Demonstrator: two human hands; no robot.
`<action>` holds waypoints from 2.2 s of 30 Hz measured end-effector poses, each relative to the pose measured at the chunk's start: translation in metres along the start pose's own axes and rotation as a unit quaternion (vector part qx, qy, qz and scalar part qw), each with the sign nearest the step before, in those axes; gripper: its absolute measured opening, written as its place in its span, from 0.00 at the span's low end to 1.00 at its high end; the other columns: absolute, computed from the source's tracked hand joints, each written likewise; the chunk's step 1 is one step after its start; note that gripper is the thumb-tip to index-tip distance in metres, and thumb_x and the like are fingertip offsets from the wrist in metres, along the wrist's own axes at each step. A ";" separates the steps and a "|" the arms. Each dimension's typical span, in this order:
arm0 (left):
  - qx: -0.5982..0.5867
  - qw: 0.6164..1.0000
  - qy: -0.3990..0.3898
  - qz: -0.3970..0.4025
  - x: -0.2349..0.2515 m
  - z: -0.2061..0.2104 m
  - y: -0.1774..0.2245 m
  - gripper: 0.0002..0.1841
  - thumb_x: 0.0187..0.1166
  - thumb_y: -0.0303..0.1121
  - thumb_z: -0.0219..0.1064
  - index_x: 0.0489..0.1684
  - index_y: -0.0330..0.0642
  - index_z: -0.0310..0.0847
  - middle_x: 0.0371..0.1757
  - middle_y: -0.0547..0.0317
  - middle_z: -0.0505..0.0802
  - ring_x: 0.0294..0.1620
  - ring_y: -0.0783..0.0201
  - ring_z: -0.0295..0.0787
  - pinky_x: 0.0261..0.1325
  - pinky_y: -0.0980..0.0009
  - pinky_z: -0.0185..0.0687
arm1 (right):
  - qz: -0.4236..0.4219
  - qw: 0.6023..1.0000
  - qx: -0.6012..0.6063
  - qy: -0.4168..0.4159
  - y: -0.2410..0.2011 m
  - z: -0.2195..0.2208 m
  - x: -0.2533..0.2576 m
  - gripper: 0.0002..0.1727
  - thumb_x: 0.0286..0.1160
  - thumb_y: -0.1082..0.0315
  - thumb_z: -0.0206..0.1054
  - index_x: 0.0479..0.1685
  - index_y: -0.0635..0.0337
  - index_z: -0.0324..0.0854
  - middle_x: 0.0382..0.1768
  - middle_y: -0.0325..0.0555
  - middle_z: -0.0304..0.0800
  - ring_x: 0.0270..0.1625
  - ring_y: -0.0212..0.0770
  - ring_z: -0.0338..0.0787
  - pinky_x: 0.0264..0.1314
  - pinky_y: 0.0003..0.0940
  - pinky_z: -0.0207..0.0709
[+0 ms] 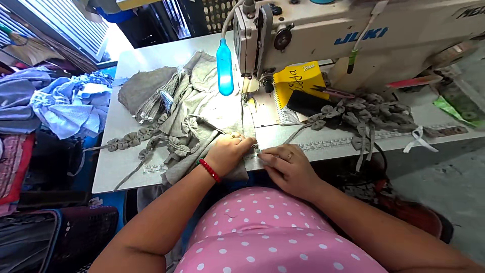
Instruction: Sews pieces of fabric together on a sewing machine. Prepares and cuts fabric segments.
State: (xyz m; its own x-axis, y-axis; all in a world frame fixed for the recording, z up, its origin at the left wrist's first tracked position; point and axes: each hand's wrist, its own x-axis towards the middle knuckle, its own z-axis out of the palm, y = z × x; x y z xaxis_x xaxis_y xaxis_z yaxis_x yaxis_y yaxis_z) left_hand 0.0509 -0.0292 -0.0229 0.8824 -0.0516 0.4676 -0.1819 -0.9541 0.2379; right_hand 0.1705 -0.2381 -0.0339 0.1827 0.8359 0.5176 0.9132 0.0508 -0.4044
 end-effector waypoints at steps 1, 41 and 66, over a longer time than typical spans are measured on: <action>0.002 1.000 -0.003 0.002 0.000 0.000 0.000 0.09 0.83 0.29 0.64 0.46 0.42 0.92 0.36 0.53 0.95 0.43 0.54 0.94 0.43 0.58 0.87 | -0.003 0.999 -0.047 -0.002 0.000 0.002 -0.001 0.19 0.84 0.56 0.60 0.65 0.49 0.89 0.57 0.45 0.93 0.55 0.47 0.87 0.58 0.47 0.75; -0.062 0.996 -0.066 -0.016 -0.016 -0.016 -0.012 0.16 0.86 0.34 0.60 0.62 0.44 0.91 0.66 0.55 0.93 0.70 0.59 0.88 0.75 0.61 0.78 | -0.076 0.990 -0.083 -0.083 0.028 -0.001 0.026 0.21 0.86 0.54 0.55 0.59 0.47 0.93 0.65 0.37 0.93 0.79 0.47 0.79 0.78 0.59 0.64; -0.038 0.997 -0.073 -0.003 0.018 -0.017 -0.068 0.20 0.85 0.37 0.55 0.65 0.48 0.91 0.69 0.57 0.91 0.72 0.58 0.86 0.75 0.57 0.76 | -0.104 0.983 -0.100 -0.111 0.071 0.006 0.095 0.22 0.82 0.52 0.56 0.56 0.50 0.94 0.64 0.42 0.93 0.80 0.51 0.80 0.85 0.67 0.57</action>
State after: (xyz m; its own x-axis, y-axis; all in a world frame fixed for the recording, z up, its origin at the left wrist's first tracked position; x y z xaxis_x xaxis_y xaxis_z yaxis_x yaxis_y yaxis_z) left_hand 0.0721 0.0398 -0.0165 0.9363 -0.0937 0.3385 -0.2038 -0.9298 0.3063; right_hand 0.2508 -0.1515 -0.0176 -0.0794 0.9184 0.3876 0.9796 0.1438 -0.1401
